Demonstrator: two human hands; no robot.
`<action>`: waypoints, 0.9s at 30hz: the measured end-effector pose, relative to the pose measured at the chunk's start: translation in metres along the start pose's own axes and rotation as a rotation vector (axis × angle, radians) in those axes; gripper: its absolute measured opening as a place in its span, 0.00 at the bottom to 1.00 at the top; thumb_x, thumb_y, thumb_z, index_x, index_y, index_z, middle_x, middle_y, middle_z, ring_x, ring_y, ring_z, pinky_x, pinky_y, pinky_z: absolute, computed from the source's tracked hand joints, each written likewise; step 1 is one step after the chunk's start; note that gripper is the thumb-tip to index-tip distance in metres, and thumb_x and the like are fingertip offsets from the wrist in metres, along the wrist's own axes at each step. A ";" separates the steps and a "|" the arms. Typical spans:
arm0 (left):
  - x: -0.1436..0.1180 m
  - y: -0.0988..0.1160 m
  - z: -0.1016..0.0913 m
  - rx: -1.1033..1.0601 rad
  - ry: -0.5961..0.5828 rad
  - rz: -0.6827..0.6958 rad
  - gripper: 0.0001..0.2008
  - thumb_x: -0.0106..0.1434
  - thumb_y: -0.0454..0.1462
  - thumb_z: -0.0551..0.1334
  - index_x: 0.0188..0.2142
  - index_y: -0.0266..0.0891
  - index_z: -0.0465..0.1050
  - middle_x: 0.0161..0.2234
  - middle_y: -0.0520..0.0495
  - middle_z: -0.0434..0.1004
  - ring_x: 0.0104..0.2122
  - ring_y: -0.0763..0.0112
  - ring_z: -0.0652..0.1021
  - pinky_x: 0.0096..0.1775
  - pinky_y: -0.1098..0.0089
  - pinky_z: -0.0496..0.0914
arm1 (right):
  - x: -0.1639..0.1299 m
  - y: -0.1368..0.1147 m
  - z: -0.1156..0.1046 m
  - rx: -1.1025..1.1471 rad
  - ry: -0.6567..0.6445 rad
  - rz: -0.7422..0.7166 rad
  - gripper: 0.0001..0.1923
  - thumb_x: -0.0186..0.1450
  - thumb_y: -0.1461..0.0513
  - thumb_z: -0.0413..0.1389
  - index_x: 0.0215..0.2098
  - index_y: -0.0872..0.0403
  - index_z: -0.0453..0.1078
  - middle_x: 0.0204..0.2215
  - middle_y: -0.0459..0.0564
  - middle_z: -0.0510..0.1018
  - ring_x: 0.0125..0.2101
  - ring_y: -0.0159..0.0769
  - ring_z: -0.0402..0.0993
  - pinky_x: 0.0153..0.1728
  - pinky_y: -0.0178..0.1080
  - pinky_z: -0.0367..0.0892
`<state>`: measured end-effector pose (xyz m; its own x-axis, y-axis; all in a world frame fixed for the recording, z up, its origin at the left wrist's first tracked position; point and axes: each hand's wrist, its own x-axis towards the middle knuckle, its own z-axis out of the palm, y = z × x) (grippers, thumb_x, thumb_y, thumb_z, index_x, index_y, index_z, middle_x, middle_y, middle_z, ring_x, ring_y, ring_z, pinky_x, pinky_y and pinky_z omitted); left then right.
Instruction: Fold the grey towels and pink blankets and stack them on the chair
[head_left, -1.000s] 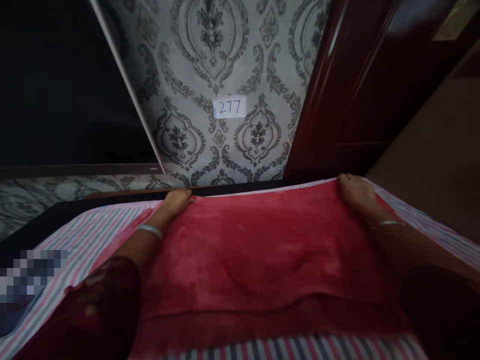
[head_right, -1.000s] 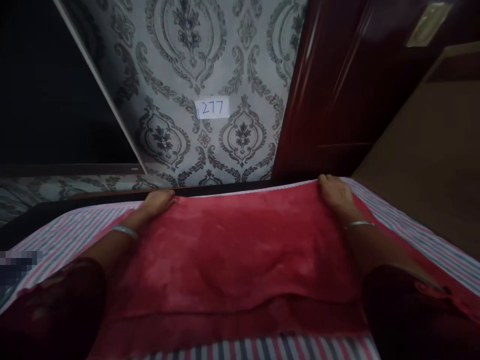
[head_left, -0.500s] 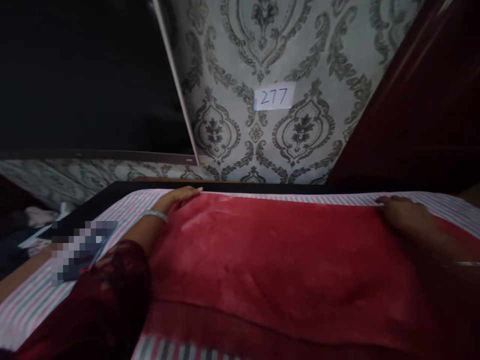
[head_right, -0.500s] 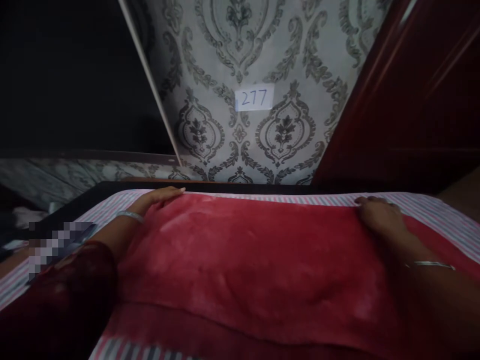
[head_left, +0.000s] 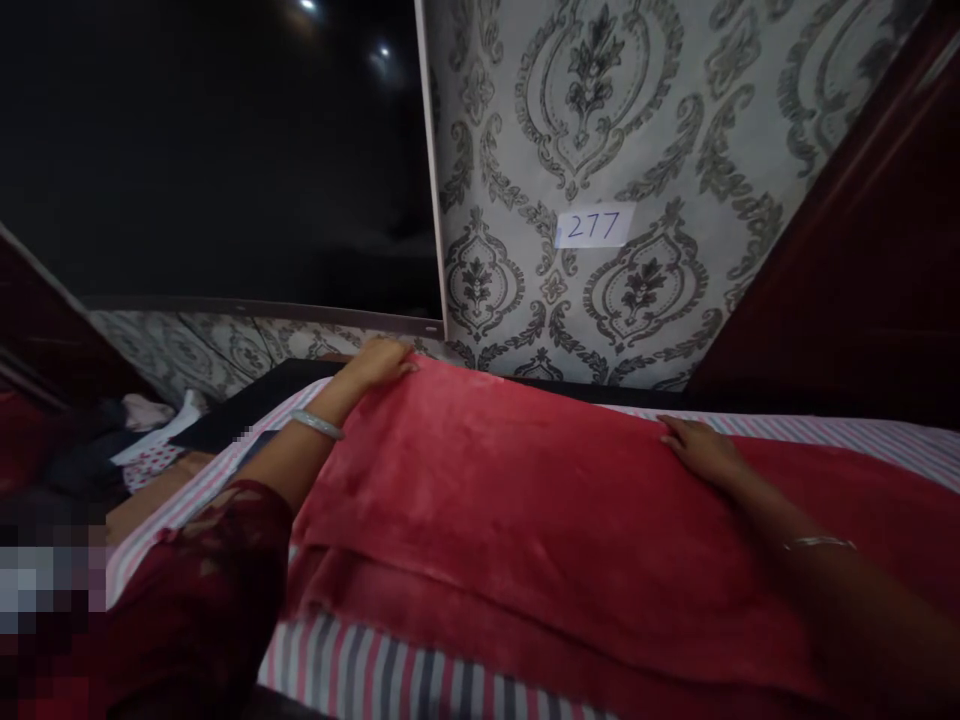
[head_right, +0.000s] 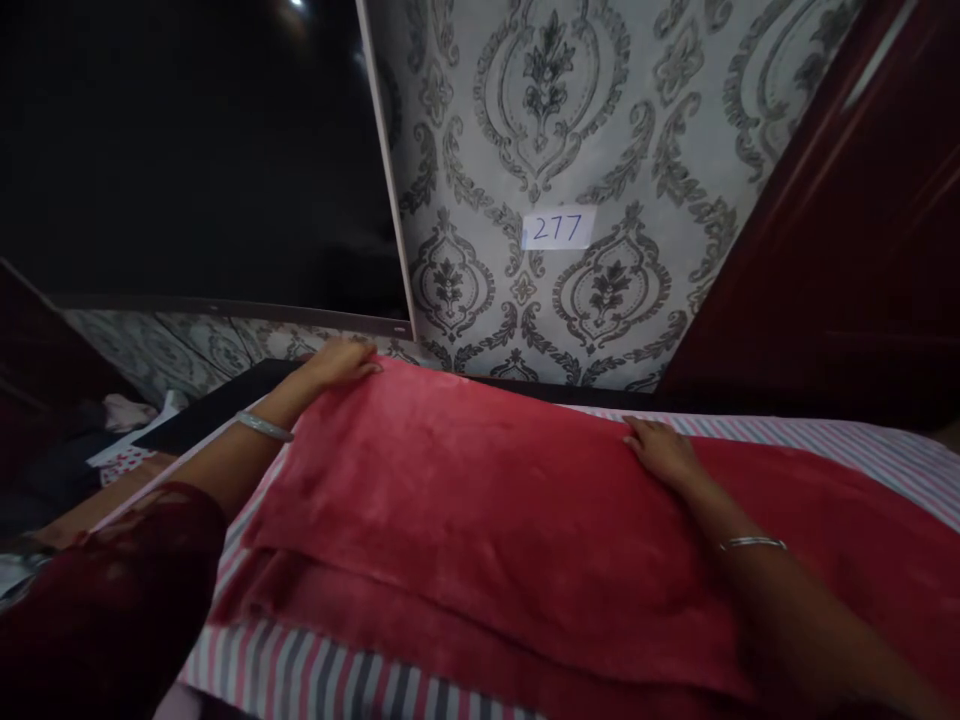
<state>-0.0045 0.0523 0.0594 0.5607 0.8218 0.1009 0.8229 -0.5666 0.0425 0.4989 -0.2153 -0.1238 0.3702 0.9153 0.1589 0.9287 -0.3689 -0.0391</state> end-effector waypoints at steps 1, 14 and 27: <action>0.001 0.001 -0.001 0.023 0.019 0.007 0.12 0.63 0.43 0.62 0.41 0.38 0.75 0.49 0.36 0.78 0.57 0.48 0.72 0.59 0.57 0.61 | -0.002 0.001 0.004 -0.008 0.022 0.004 0.27 0.70 0.57 0.45 0.64 0.57 0.66 0.56 0.61 0.76 0.55 0.54 0.73 0.54 0.53 0.70; -0.028 -0.033 0.080 -0.300 -0.067 -0.370 0.25 0.66 0.39 0.59 0.61 0.34 0.65 0.61 0.33 0.71 0.59 0.56 0.73 0.54 0.67 0.68 | -0.071 -0.050 -0.017 0.132 0.147 -0.194 0.26 0.68 0.58 0.47 0.61 0.56 0.69 0.59 0.61 0.73 0.58 0.52 0.70 0.56 0.54 0.70; -0.177 -0.054 0.090 -0.927 -0.038 -0.612 0.22 0.47 0.46 0.74 0.38 0.37 0.73 0.40 0.43 0.82 0.42 0.59 0.81 0.35 0.73 0.73 | -0.254 -0.135 -0.018 0.229 0.136 -0.589 0.31 0.70 0.48 0.51 0.69 0.44 0.60 0.65 0.54 0.66 0.61 0.51 0.68 0.56 0.55 0.71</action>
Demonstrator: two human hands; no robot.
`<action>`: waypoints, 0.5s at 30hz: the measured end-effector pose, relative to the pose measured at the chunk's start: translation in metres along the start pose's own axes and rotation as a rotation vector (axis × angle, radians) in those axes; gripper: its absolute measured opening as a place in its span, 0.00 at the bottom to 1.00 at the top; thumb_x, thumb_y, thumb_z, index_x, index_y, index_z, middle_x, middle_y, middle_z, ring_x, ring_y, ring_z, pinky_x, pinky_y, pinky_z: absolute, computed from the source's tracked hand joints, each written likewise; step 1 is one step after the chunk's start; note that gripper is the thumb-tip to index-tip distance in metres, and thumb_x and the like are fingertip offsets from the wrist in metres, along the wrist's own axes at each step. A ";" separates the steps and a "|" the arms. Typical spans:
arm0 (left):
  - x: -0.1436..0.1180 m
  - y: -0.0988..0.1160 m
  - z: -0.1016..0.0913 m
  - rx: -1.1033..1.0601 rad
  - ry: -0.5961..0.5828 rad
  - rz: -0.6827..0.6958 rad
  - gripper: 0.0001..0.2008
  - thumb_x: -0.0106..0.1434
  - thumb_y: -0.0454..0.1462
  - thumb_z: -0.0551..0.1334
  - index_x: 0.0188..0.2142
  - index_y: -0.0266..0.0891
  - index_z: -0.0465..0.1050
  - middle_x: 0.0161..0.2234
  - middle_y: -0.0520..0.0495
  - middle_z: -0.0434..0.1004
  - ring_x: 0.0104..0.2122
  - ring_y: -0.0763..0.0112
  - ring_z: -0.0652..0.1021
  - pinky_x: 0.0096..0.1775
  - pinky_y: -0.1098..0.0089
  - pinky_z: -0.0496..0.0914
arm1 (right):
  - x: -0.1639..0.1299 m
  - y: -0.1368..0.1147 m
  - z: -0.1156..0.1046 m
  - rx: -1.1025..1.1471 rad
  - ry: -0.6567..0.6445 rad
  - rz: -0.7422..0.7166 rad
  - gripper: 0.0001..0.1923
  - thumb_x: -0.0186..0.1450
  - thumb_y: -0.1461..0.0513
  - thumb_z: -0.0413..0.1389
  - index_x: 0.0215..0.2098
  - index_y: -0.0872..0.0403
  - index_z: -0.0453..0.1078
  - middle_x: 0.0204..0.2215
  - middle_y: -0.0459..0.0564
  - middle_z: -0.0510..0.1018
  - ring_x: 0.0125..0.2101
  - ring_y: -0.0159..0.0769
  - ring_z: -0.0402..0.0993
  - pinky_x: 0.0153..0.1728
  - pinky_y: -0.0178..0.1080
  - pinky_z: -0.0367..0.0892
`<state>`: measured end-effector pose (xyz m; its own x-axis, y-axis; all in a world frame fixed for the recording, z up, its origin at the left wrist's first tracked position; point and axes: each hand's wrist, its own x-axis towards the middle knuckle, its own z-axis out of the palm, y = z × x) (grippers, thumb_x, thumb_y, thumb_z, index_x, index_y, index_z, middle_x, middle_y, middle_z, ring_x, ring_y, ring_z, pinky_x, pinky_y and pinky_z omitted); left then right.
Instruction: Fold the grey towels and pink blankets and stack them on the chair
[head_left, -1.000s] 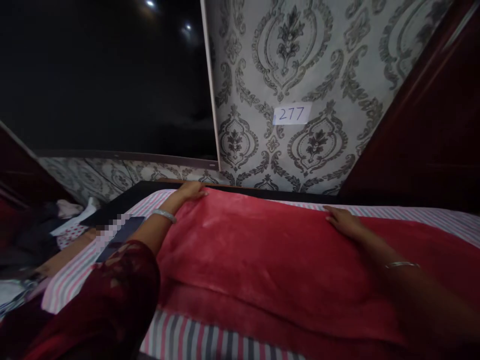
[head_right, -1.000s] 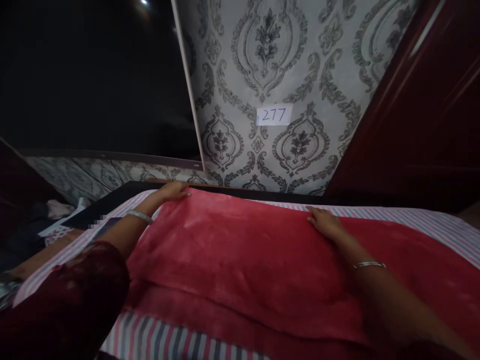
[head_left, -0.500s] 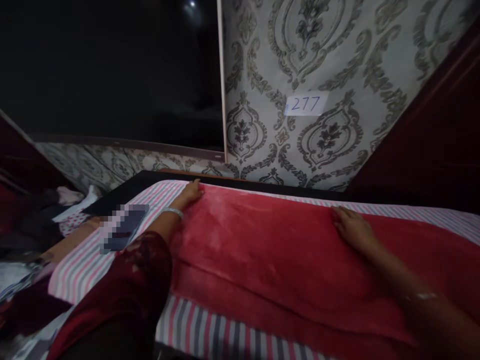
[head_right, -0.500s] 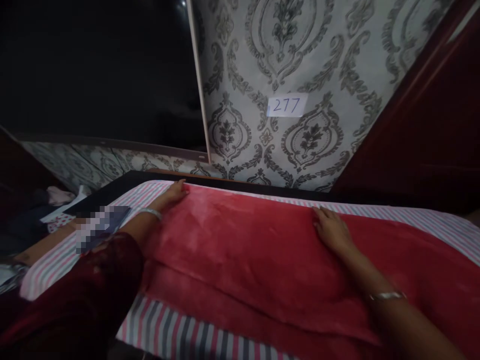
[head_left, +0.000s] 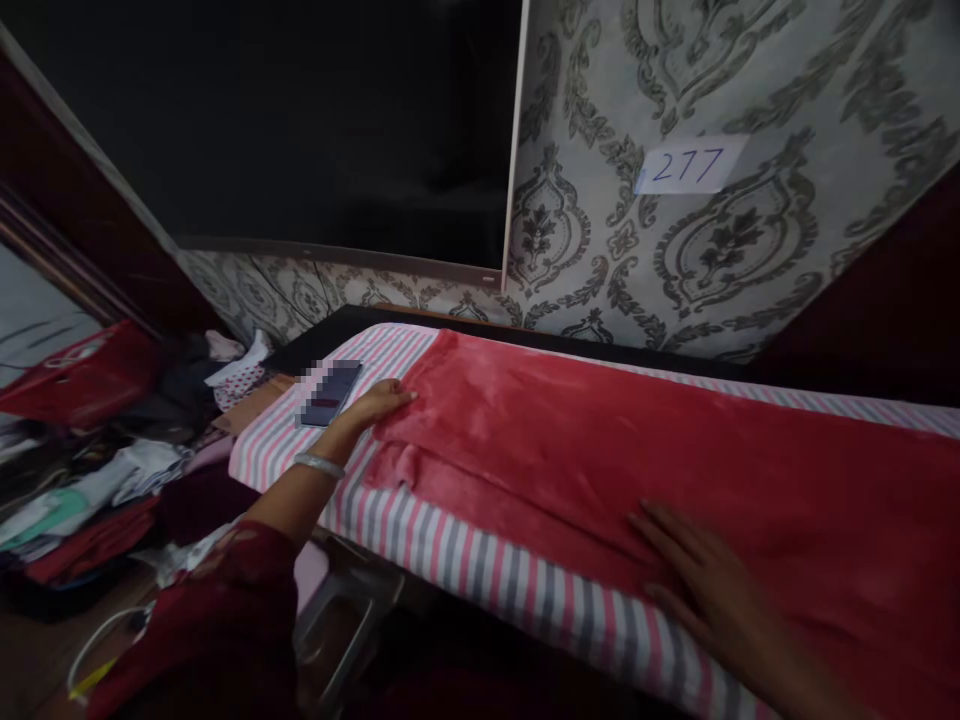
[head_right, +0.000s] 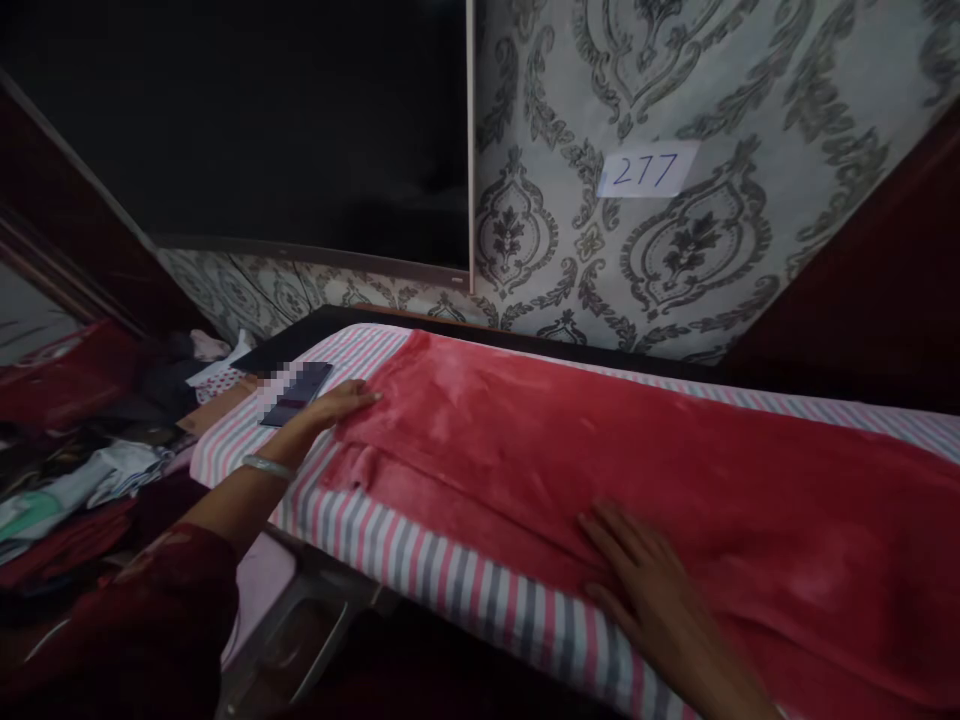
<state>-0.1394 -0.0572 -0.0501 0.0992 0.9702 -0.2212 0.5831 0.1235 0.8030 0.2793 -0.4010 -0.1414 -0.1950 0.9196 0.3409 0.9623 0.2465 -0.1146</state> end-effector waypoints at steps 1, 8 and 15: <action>-0.005 -0.003 0.001 -0.050 0.003 -0.008 0.24 0.47 0.45 0.75 0.40 0.38 0.72 0.40 0.43 0.81 0.42 0.60 0.81 0.36 0.72 0.74 | -0.002 0.002 0.001 -0.017 0.020 0.016 0.30 0.71 0.49 0.50 0.69 0.45 0.60 0.65 0.54 0.68 0.60 0.50 0.69 0.56 0.54 0.71; -0.039 -0.007 -0.007 -0.343 -0.172 -0.032 0.22 0.47 0.46 0.75 0.36 0.38 0.73 0.31 0.45 0.81 0.31 0.64 0.81 0.34 0.68 0.77 | -0.011 0.004 0.008 -0.052 0.084 0.064 0.25 0.73 0.52 0.46 0.64 0.46 0.67 0.60 0.53 0.73 0.57 0.46 0.73 0.55 0.51 0.72; -0.050 -0.006 -0.002 -0.316 -0.196 -0.029 0.18 0.49 0.47 0.73 0.32 0.37 0.74 0.28 0.45 0.81 0.28 0.64 0.80 0.34 0.66 0.77 | -0.022 -0.003 0.003 -0.078 0.070 0.033 0.29 0.70 0.50 0.50 0.67 0.46 0.62 0.64 0.54 0.68 0.60 0.49 0.69 0.55 0.52 0.71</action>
<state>-0.1492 -0.1056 -0.0425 0.2568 0.9108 -0.3234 0.3131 0.2382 0.9194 0.2802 -0.4208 -0.1513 -0.1514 0.9025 0.4032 0.9805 0.1889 -0.0546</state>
